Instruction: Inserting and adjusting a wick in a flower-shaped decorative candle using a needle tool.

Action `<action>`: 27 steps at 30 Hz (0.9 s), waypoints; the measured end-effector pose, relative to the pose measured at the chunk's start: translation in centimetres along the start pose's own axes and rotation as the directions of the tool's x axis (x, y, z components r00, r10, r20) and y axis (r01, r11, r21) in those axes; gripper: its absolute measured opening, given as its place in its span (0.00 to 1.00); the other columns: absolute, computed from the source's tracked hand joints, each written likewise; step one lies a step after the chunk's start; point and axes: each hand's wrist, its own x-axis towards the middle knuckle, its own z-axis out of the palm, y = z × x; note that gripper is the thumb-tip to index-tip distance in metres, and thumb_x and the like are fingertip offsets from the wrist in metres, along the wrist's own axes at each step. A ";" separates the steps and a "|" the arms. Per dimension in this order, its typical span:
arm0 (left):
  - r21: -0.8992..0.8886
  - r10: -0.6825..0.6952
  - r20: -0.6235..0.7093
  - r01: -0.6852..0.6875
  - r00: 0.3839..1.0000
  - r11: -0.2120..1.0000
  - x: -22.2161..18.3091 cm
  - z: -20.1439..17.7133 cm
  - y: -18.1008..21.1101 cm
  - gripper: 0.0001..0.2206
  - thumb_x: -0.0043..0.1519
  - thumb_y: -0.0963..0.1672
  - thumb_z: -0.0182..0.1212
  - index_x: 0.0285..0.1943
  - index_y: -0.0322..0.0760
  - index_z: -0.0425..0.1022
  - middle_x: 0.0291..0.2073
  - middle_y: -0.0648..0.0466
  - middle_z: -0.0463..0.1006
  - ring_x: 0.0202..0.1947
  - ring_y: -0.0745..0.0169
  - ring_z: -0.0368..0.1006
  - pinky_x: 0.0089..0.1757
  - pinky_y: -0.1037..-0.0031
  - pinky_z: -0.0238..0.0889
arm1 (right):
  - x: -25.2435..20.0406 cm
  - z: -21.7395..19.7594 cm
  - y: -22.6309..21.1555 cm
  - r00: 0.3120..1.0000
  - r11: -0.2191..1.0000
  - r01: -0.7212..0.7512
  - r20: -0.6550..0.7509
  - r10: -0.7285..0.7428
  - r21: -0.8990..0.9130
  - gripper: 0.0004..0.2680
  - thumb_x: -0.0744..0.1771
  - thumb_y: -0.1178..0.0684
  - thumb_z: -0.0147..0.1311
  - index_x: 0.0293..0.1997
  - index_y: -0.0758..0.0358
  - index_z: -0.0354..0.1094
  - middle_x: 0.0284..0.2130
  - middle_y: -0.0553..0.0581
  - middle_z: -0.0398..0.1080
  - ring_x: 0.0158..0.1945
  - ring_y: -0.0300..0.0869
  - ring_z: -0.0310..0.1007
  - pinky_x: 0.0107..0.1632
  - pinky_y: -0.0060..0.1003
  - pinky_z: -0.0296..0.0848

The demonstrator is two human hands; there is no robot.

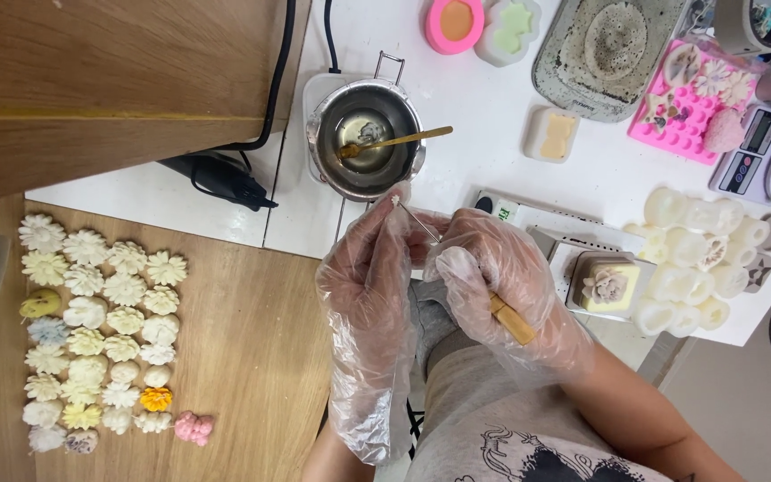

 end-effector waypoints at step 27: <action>-0.068 -0.038 0.042 0.041 0.998 0.997 0.2 -0.4 -0.3 0.14 0.72 0.41 0.55 0.63 0.27 0.76 0.35 0.51 0.80 0.34 0.71 0.73 0.39 0.78 0.70 | -0.3 -0.3 0.1 0.999 0.999 0.040 0.005 -0.040 -0.029 0.03 0.71 0.58 0.51 0.40 0.61 0.64 0.33 0.54 0.70 0.36 0.46 0.73 0.42 0.39 0.73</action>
